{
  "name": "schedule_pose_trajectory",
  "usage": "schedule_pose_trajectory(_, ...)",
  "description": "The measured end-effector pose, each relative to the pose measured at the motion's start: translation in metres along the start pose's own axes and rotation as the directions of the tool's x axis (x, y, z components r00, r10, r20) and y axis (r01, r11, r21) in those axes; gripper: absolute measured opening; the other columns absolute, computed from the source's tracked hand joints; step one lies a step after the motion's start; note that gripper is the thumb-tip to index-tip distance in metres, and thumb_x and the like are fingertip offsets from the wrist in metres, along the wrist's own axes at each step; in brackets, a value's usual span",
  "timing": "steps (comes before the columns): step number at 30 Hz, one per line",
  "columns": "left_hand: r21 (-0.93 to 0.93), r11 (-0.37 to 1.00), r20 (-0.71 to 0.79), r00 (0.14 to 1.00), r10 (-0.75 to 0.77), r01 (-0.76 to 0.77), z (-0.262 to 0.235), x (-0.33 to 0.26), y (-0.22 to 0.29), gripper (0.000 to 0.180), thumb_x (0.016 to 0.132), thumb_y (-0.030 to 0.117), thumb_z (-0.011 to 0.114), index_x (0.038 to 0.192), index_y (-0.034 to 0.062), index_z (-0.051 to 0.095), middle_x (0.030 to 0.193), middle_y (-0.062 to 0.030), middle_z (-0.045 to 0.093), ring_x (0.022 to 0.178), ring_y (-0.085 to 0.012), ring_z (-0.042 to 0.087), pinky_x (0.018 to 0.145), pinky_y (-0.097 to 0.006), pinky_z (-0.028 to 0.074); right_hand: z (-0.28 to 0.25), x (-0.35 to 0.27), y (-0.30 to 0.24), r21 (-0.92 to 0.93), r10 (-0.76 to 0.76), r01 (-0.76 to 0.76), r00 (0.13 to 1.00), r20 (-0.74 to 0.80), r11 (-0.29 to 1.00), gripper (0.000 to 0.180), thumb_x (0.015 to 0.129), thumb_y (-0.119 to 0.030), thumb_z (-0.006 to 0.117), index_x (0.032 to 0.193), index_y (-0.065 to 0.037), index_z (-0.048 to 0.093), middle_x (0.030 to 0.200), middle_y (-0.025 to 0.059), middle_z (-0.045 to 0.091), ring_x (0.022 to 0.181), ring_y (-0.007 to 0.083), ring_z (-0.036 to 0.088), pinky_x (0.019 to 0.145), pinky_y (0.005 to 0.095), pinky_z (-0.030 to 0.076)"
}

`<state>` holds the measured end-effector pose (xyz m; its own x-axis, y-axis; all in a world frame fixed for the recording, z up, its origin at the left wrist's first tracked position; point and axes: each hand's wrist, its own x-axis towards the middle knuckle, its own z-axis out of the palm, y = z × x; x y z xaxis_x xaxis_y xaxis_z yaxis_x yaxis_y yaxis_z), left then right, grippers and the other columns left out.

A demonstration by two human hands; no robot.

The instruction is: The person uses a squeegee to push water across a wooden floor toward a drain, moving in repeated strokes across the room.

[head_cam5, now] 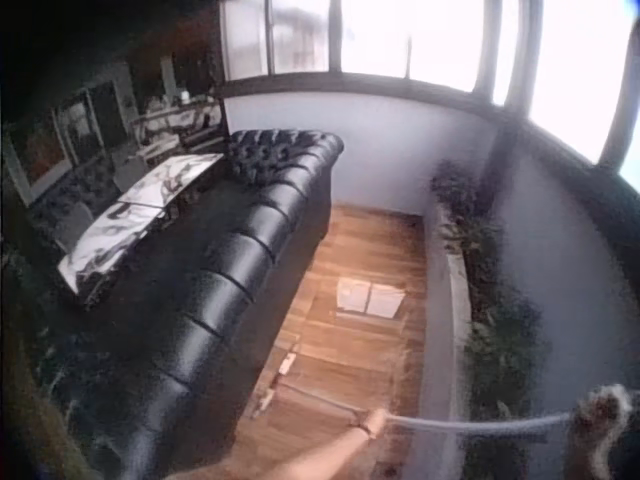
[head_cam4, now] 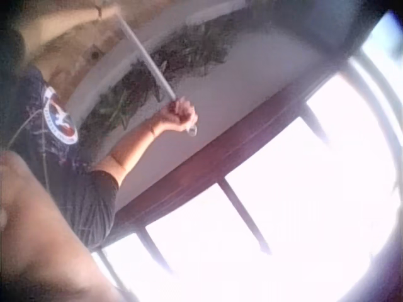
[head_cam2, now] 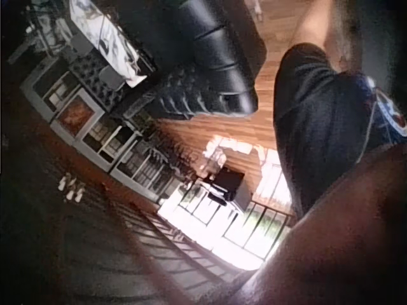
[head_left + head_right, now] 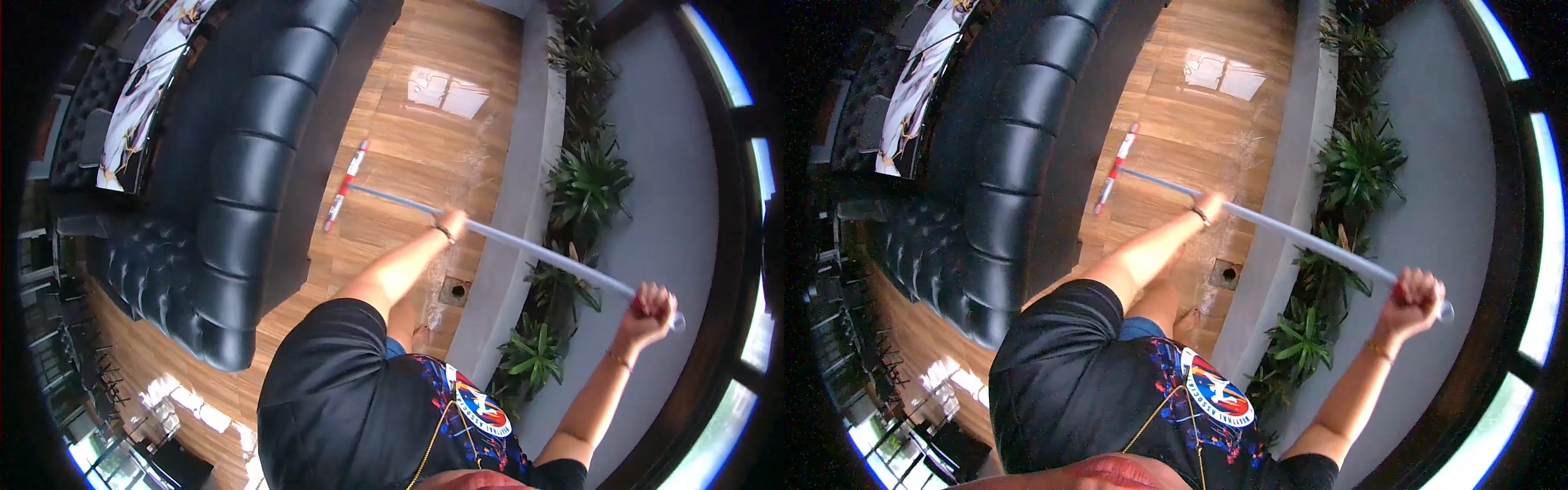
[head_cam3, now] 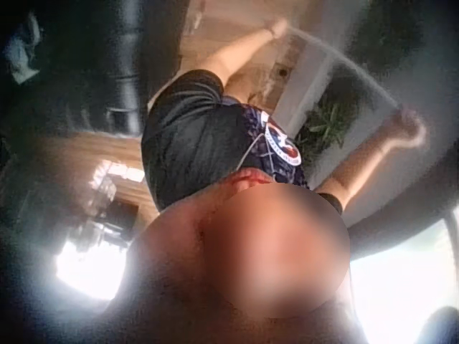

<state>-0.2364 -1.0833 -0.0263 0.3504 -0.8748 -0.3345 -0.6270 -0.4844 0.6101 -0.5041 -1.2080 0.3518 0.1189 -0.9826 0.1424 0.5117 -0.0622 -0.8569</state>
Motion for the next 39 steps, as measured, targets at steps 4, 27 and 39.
schedule_pose_trajectory(4,-0.113,0.979,0.124,0.976,0.182,-0.168,0.009,0.002,0.089,0.009,0.076,0.017,0.065,0.082,0.0120,0.068,0.091,-0.0113,0.065,0.099,-0.0321,0.059,0.079,-0.075,0.036,-0.016,0.009,-0.078,-0.087,-0.124,0.122,0.992,-0.024,0.989,0.039,0.092,-0.015,0.046,0.058,-0.014,0.026,0.054,-0.0018,0.024,0.048,0.0091,0.022,0.046,0.0253,0.023)
schedule_pose_trajectory(27,0.119,0.992,-0.304,0.953,0.011,0.027,-0.008,0.184,-0.085,0.021,0.080,0.018,0.050,0.072,0.0059,0.065,0.082,-0.0172,0.062,0.086,-0.0326,0.060,0.075,-0.046,0.048,-0.006,0.043,0.097,-0.008,0.184,-0.185,0.979,-0.093,0.983,0.019,0.083,-0.013,0.054,0.069,-0.007,0.044,0.065,0.0021,0.037,0.062,0.0160,0.040,0.087,0.0396,0.045)
schedule_pose_trajectory(39,0.219,0.900,-0.040,0.918,0.395,-0.377,-0.058,0.183,0.084,0.009,0.078,0.019,0.060,0.083,0.0116,0.061,0.090,-0.0094,0.059,0.094,-0.0288,0.056,0.073,-0.055,0.044,-0.001,0.014,-0.012,-0.180,-0.284,0.258,0.948,-0.142,0.949,0.034,0.091,-0.016,0.044,0.061,-0.010,0.031,0.060,0.0017,0.030,0.060,0.0164,0.035,0.078,0.0361,0.043)
